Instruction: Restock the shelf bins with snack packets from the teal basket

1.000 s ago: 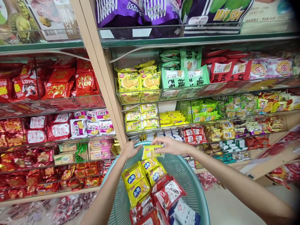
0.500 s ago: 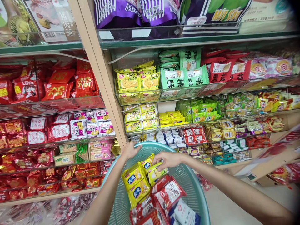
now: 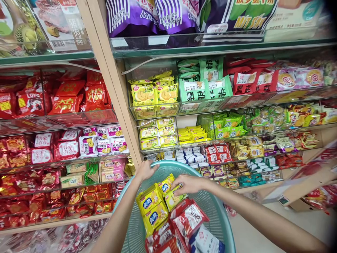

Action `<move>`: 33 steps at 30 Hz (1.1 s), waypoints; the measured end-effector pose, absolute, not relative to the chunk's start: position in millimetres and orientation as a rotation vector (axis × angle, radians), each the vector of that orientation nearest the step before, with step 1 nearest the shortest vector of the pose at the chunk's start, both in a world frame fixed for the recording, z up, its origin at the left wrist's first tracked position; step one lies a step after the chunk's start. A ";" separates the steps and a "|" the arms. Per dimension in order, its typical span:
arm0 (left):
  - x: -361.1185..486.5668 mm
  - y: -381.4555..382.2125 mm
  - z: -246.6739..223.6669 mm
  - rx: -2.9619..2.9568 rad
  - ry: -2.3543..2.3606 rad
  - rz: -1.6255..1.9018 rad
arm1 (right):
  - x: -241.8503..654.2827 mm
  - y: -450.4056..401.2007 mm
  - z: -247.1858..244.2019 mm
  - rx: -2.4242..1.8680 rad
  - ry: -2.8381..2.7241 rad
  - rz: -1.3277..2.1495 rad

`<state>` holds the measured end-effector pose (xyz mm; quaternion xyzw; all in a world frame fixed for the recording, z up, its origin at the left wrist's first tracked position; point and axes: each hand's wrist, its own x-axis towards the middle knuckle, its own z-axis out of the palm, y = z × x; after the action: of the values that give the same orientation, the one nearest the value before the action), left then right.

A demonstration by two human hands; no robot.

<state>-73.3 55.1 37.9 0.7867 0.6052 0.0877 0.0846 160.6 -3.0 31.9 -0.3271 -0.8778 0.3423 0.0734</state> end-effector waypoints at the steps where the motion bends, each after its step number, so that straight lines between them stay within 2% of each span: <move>1: -73.4 55.3 37.5 2.352 1.801 0.262 | 160.1 -6.0 33.2 -0.987 -2.650 0.941; 5: -74.0 56.5 34.8 2.353 1.805 0.273 | 158.4 -16.8 38.5 -1.066 -2.683 0.662; 16: -74.0 56.3 35.3 2.299 1.817 0.279 | 166.2 -25.0 38.2 -1.040 -2.658 0.452; 21: -73.5 54.4 37.3 2.291 1.802 0.303 | 167.9 -12.3 70.2 -0.990 -2.514 0.220; 26: -74.0 54.4 36.4 2.295 1.803 0.302 | 162.6 24.8 117.1 -0.947 -2.255 -0.204; 33: -73.7 53.0 38.4 2.312 1.794 0.307 | 135.9 66.1 130.7 -1.300 -1.744 -0.608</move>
<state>-73.7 53.0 38.4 0.7819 0.6066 0.1037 0.0993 135.9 66.1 130.7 -0.5205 -0.6982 -0.2435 0.4271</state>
